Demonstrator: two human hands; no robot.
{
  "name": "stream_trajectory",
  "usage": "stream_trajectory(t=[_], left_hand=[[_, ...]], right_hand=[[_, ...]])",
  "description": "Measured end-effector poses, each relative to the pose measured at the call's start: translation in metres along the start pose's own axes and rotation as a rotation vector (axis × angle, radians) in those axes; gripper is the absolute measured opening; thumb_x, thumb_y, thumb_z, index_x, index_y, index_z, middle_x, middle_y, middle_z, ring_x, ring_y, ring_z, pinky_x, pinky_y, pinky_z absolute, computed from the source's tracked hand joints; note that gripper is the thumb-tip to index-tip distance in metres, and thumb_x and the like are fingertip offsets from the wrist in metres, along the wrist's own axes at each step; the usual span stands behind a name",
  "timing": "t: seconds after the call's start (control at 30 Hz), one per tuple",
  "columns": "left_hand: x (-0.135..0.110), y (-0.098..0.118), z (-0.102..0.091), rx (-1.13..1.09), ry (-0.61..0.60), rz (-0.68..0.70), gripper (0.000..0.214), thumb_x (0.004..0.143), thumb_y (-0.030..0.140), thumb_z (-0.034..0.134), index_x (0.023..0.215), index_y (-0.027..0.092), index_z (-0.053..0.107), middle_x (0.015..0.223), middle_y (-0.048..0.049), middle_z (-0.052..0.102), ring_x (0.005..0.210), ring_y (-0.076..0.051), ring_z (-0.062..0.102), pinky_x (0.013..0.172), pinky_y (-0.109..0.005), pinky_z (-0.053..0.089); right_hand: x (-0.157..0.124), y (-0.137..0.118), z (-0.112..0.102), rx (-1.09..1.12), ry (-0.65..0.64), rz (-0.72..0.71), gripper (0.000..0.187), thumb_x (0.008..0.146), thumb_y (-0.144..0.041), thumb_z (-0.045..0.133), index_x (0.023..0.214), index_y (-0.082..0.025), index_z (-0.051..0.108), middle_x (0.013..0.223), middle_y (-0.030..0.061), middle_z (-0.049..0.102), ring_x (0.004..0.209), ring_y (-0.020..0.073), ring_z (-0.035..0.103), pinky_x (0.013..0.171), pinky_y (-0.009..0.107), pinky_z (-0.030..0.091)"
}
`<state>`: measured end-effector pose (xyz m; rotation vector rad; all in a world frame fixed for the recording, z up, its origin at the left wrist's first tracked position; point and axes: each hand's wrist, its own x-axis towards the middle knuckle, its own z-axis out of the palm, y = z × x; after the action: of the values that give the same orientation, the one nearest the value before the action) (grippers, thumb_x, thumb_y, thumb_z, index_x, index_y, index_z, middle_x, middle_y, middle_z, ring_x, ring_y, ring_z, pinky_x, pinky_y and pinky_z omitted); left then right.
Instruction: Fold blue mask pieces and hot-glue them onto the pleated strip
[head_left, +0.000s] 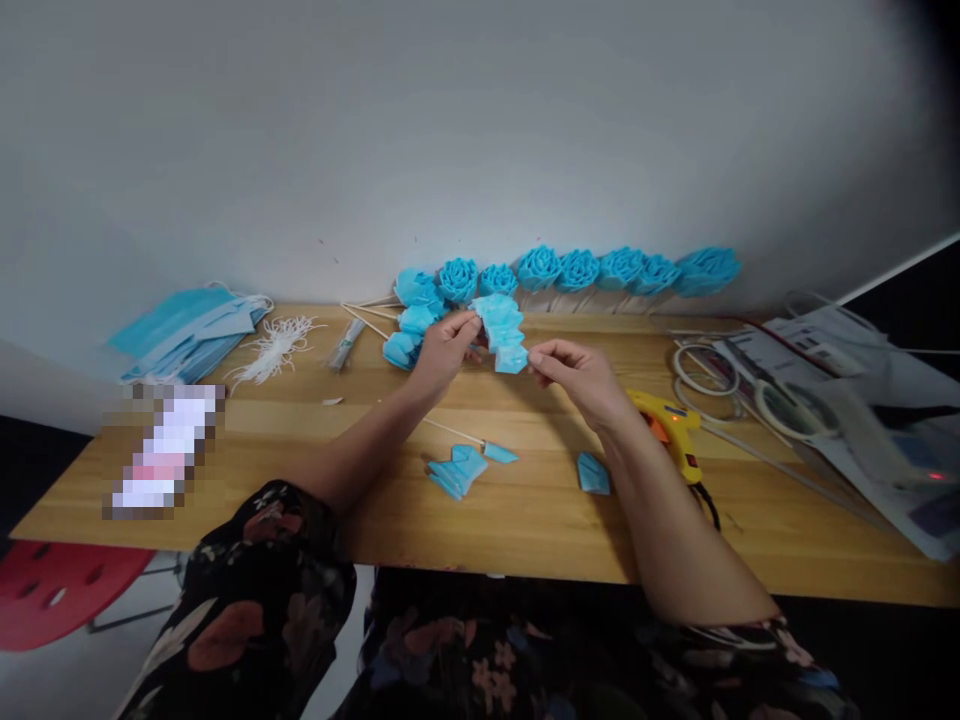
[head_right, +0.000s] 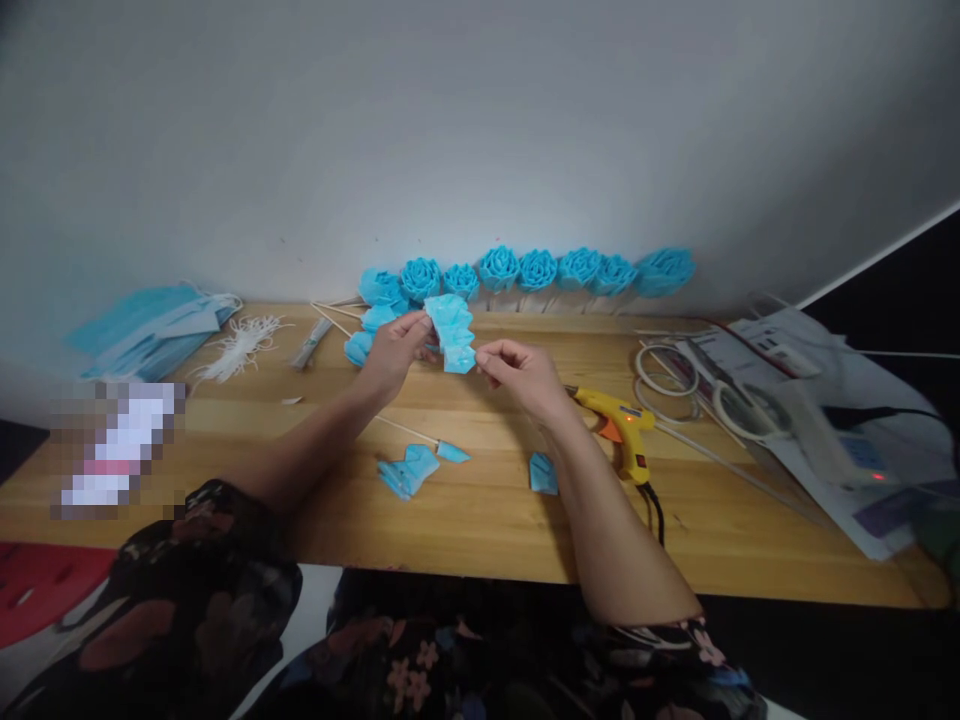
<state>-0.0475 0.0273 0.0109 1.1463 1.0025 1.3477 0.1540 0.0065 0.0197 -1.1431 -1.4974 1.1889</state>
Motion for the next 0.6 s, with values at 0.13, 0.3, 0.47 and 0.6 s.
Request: stream_trajectory(t=[0.13, 0.3, 0.47, 0.6], left_hand=[[-0.001, 0.0, 0.001, -0.008, -0.001, -0.02, 0.014, 0.091, 0.028, 0.068, 0.085, 0.016, 0.072, 0.077, -0.0006, 0.068, 0.07, -0.013, 0.065, 0.059, -0.021, 0.051], [-0.002, 0.0, 0.002, -0.006, -0.019, -0.023, 0.017, 0.091, 0.032, 0.069, 0.087, 0.016, 0.072, 0.075, -0.0001, 0.068, 0.068, -0.012, 0.063, 0.06, -0.021, 0.051], [-0.003, -0.001, 0.002, 0.0, -0.026, -0.019, 0.02, 0.09, 0.036, 0.07, 0.086, 0.017, 0.071, 0.075, -0.0002, 0.067, 0.069, -0.012, 0.063, 0.06, -0.021, 0.051], [-0.001, -0.003, 0.001, 0.0, -0.027, -0.03, 0.02, 0.089, 0.037, 0.071, 0.087, 0.016, 0.072, 0.075, -0.0005, 0.068, 0.067, -0.012, 0.063, 0.059, -0.022, 0.052]], right_hand=[[0.0, 0.0, 0.001, 0.008, 0.034, -0.01, 0.033, 0.07, -0.053, 0.084, 0.072, -0.022, 0.075, 0.07, 0.0013, 0.068, 0.061, 0.0128, 0.052, 0.059, 0.028, 0.045], [0.001, 0.005, 0.001, -0.012, 0.028, -0.027, 0.031, 0.071, -0.053, 0.083, 0.072, -0.023, 0.075, 0.068, 0.0006, 0.067, 0.06, 0.0132, 0.051, 0.058, 0.029, 0.044], [0.004, 0.01, 0.001, -0.014, 0.037, -0.023, 0.031, 0.071, -0.052, 0.082, 0.074, -0.022, 0.075, 0.068, 0.0004, 0.066, 0.06, 0.013, 0.05, 0.058, 0.029, 0.043], [0.005, 0.013, 0.0, -0.023, 0.048, -0.031, 0.03, 0.072, -0.05, 0.081, 0.074, -0.021, 0.076, 0.066, -0.0002, 0.065, 0.06, 0.0123, 0.049, 0.058, 0.028, 0.042]])
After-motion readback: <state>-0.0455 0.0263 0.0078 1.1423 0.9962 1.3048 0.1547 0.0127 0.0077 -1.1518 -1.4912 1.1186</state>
